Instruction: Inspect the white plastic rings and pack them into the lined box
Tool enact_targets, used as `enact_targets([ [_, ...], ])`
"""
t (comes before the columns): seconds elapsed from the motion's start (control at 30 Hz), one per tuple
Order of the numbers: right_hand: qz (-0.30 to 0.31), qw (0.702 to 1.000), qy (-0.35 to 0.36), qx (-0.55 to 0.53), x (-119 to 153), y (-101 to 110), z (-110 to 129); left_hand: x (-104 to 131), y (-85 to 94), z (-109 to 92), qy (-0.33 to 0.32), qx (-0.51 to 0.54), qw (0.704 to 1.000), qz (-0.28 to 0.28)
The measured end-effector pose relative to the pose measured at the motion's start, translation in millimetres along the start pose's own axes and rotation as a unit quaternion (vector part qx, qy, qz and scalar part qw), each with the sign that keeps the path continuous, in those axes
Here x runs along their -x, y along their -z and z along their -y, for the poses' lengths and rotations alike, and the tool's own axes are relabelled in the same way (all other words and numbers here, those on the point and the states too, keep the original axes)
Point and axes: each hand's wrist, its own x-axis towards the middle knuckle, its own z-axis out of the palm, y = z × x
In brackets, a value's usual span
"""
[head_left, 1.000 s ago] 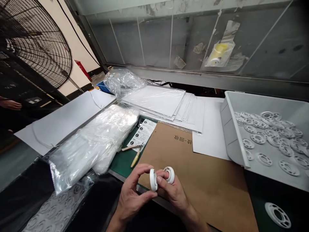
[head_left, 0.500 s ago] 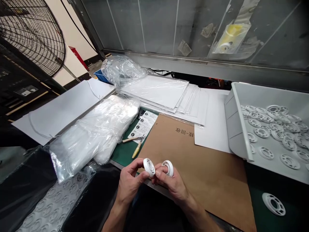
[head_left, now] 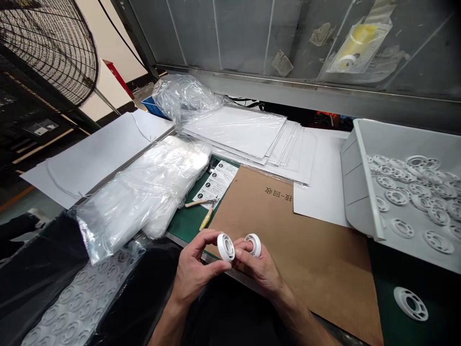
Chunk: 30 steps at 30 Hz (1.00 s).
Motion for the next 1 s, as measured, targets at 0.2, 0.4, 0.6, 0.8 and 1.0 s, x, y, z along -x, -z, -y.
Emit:
enact_targets([
  [0.2,-0.009,1.000,-0.009,-0.023,-2,-3,3,5,0.8,-2,-0.062,-0.050,0.997,0.017],
  [0.4,-0.013,1.000,-0.007,-0.010,-2,-2,3,6,2.1,-2,-0.099,-0.087,0.991,0.023],
  [0.6,-0.010,1.000,0.007,-0.007,-3,-3,5,8,0.8,-5,-0.135,-0.129,0.982,0.035],
  [0.8,-0.029,0.999,0.028,-0.010,-2,-3,5,11,-1.0,-4,-0.179,-0.162,0.970,0.039],
  [1.0,-0.009,0.996,0.088,-0.031,0,-1,9,12,0.4,2,-0.207,-0.190,0.960,0.002],
])
